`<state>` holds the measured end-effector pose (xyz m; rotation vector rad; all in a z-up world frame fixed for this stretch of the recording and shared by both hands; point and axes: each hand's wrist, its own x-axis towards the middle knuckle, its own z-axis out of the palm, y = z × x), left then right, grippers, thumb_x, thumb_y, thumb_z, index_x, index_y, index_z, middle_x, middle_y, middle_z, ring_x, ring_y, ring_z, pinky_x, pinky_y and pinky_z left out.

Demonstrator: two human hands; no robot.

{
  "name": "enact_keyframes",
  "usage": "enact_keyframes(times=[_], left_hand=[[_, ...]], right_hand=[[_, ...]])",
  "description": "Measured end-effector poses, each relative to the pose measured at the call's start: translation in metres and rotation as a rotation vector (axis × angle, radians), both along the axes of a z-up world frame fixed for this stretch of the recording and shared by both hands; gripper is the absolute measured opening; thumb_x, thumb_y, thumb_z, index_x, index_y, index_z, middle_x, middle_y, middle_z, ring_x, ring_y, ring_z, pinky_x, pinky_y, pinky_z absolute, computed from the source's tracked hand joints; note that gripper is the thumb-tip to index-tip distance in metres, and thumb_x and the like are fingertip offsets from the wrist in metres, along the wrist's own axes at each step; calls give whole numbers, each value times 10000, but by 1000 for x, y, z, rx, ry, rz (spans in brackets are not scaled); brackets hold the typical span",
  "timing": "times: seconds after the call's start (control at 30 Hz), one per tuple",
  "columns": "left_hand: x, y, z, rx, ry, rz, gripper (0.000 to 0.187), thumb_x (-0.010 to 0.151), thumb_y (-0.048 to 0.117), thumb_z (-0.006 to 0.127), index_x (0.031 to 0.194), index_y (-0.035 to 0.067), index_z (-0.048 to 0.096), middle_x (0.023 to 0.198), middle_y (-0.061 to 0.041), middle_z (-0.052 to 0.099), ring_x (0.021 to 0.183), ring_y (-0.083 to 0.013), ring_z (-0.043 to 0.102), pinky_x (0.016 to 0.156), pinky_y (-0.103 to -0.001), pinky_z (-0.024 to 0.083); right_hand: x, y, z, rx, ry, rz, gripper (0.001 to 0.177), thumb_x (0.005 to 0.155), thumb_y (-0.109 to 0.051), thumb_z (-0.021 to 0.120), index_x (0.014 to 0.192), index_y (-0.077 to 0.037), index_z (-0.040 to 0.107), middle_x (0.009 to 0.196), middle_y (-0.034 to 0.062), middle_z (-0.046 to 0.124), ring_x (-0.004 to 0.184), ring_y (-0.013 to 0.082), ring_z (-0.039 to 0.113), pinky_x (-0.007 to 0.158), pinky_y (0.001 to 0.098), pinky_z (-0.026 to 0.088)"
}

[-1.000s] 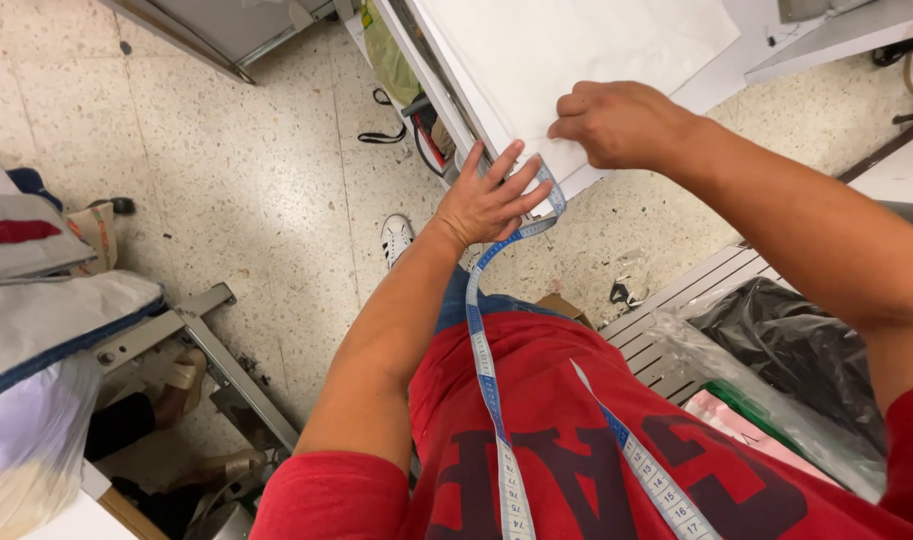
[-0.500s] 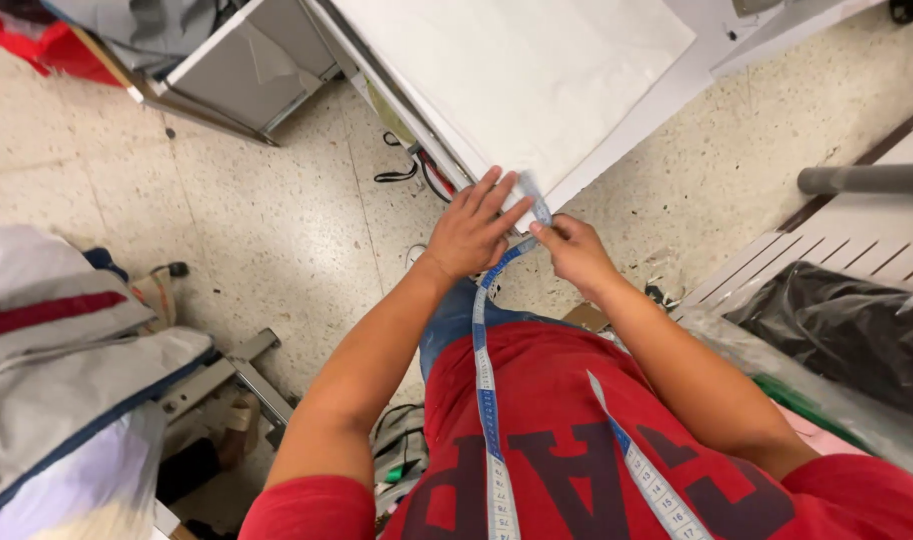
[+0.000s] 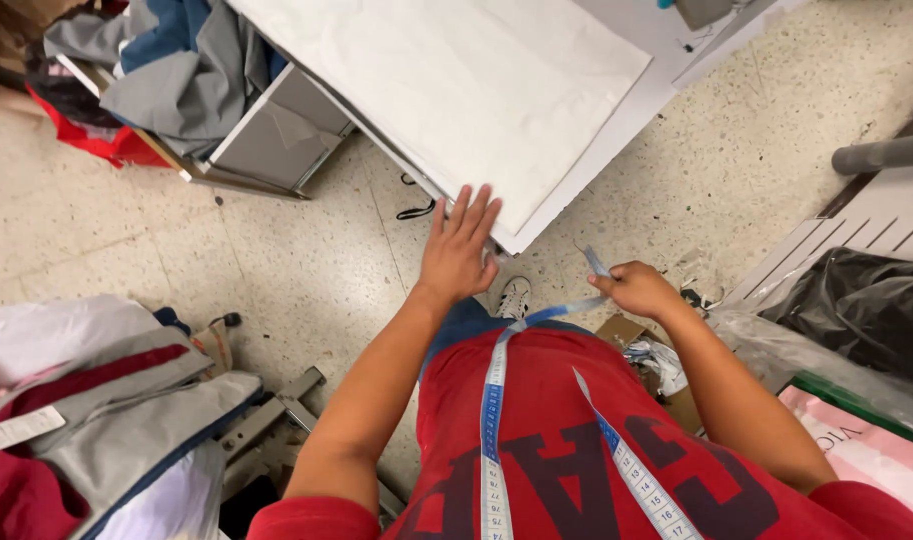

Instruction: The person is measuring and marking a white garment on a workbench using a measuring tape and tailor's chalk.

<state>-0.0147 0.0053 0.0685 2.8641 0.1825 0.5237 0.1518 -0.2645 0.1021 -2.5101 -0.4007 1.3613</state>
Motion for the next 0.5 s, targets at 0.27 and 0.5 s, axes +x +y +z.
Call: enact_keyframes(times=[0.27,0.5], left_hand=[[-8,19,12,-211,-134,85,865,701,176,611,1546,78,455,1642,-183,380,1532,-385,324,1272,-528,205],[-26,90,12,-410,-257,248,753,845,69,561,1576,22,388,1623,-192,387,1497,-385,376,1260,-507,255]], right_hand=[[0,16,25,89,-66,-142,438,914,-456,666,974,-45,803,995,262,769,1112,451,682,930,521,525],[50,35,23,63,-177,-352,470,964,-501,616,1102,-87,791,983,163,793,1106,375,698,927,511,524]])
